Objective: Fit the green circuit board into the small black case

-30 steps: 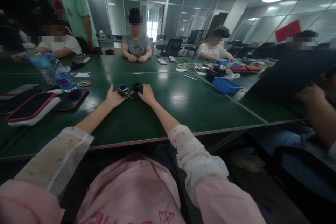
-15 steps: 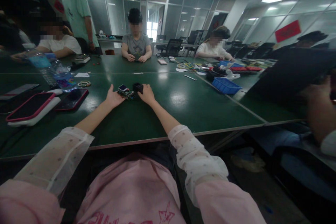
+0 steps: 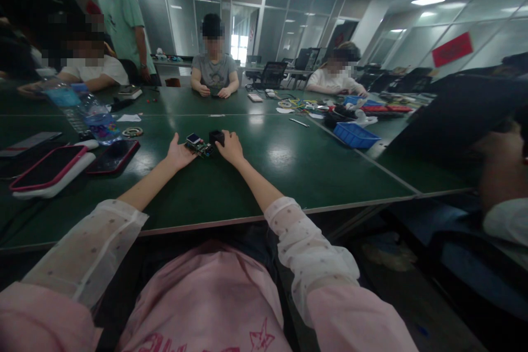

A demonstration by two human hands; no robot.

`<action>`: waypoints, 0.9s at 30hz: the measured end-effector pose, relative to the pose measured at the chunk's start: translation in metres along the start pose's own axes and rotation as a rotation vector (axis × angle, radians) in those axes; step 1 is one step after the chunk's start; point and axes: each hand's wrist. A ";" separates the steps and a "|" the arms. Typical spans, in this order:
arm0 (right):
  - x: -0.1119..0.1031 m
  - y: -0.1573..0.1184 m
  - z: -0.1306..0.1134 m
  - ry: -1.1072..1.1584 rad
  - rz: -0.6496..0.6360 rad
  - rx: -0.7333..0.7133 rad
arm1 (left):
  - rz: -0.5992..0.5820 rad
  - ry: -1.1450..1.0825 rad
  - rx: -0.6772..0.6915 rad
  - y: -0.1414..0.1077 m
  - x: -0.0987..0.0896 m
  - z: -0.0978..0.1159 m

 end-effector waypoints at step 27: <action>0.004 -0.025 -0.045 0.203 -0.038 -0.263 | 0.009 0.067 0.040 -0.004 0.000 -0.001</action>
Point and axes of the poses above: each hand's wrist, its own y-axis towards the middle knuckle, its own x-axis out of the palm, z = x × y, and after that the axes turned 14 degrees about x, right-handed
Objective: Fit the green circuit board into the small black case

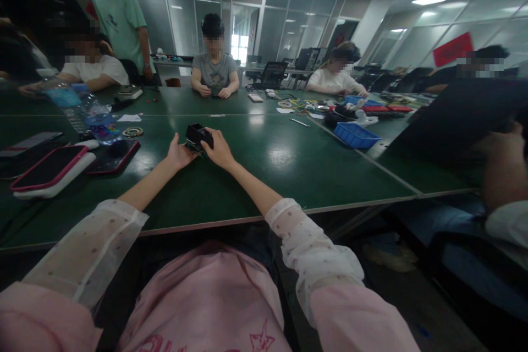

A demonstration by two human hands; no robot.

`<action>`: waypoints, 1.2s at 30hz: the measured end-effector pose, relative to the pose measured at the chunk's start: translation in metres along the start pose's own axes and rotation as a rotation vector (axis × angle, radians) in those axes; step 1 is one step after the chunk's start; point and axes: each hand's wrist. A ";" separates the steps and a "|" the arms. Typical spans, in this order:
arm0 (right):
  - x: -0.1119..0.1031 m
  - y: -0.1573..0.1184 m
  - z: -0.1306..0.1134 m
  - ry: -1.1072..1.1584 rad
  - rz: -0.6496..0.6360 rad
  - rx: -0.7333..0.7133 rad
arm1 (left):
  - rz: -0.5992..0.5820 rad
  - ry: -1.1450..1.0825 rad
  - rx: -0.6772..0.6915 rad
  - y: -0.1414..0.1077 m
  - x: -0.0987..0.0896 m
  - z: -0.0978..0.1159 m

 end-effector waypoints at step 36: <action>0.015 -0.004 0.024 -0.054 -0.273 -0.055 | 0.017 -0.025 -0.037 -0.004 0.008 0.005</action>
Point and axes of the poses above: each hand's wrist, its own y-axis towards the middle knuckle, its own x-axis out of the palm, z = x × y, and after that the axes turned 14 degrees about x, right-handed
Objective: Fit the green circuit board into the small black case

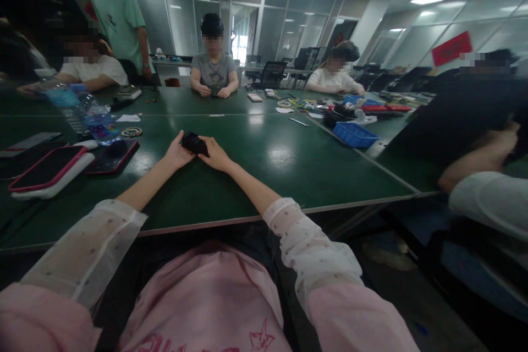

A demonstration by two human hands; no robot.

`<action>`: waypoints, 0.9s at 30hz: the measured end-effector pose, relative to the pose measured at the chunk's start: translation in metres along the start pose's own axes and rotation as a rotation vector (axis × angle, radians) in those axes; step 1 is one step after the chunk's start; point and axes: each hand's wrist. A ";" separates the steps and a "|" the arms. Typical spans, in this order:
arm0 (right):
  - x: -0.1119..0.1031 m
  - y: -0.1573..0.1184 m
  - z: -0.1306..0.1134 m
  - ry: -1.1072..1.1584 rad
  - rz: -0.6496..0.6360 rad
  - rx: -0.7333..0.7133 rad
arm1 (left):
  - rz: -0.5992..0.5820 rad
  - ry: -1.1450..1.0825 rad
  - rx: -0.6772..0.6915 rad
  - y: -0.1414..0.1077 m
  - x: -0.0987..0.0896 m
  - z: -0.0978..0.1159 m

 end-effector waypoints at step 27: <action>-0.002 -0.001 -0.002 0.014 -0.013 0.000 | 0.010 0.007 0.014 0.002 -0.002 -0.001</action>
Point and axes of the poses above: each hand's wrist, its own y-axis towards the middle knuckle, its own x-axis out of the palm, z = x × y, and after that the axes turned 14 degrees about x, right-handed
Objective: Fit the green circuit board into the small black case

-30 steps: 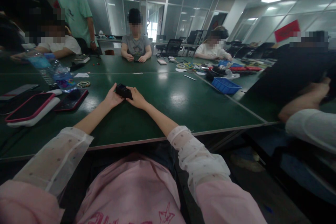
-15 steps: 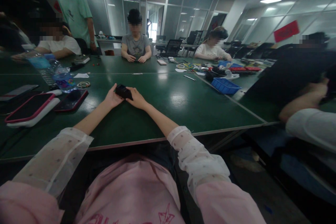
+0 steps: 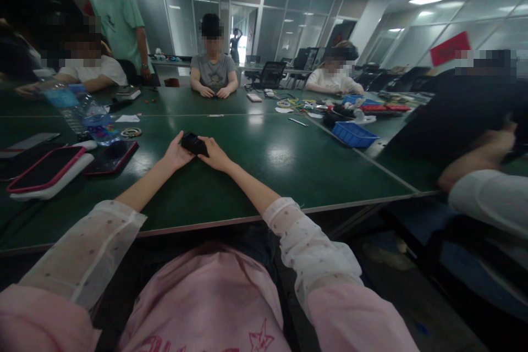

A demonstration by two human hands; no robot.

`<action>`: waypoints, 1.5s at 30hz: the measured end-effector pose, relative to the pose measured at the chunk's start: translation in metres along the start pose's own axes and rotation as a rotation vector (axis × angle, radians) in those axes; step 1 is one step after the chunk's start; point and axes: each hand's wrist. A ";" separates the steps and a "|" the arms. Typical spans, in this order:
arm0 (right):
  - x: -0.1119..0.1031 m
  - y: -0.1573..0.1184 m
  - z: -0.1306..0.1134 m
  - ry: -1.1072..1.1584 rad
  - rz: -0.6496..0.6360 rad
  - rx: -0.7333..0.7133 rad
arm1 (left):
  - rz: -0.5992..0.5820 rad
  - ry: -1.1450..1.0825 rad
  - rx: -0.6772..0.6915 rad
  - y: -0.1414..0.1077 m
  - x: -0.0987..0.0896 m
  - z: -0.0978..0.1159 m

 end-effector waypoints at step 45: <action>-0.002 -0.003 -0.007 0.006 0.094 0.009 | 0.008 -0.054 -0.011 0.007 -0.008 -0.003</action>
Point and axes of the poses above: each hand's wrist, its own y-axis towards the middle knuckle, its own x-axis out of the palm, z = x × y, and after that the axes turned 14 degrees about x, right-handed
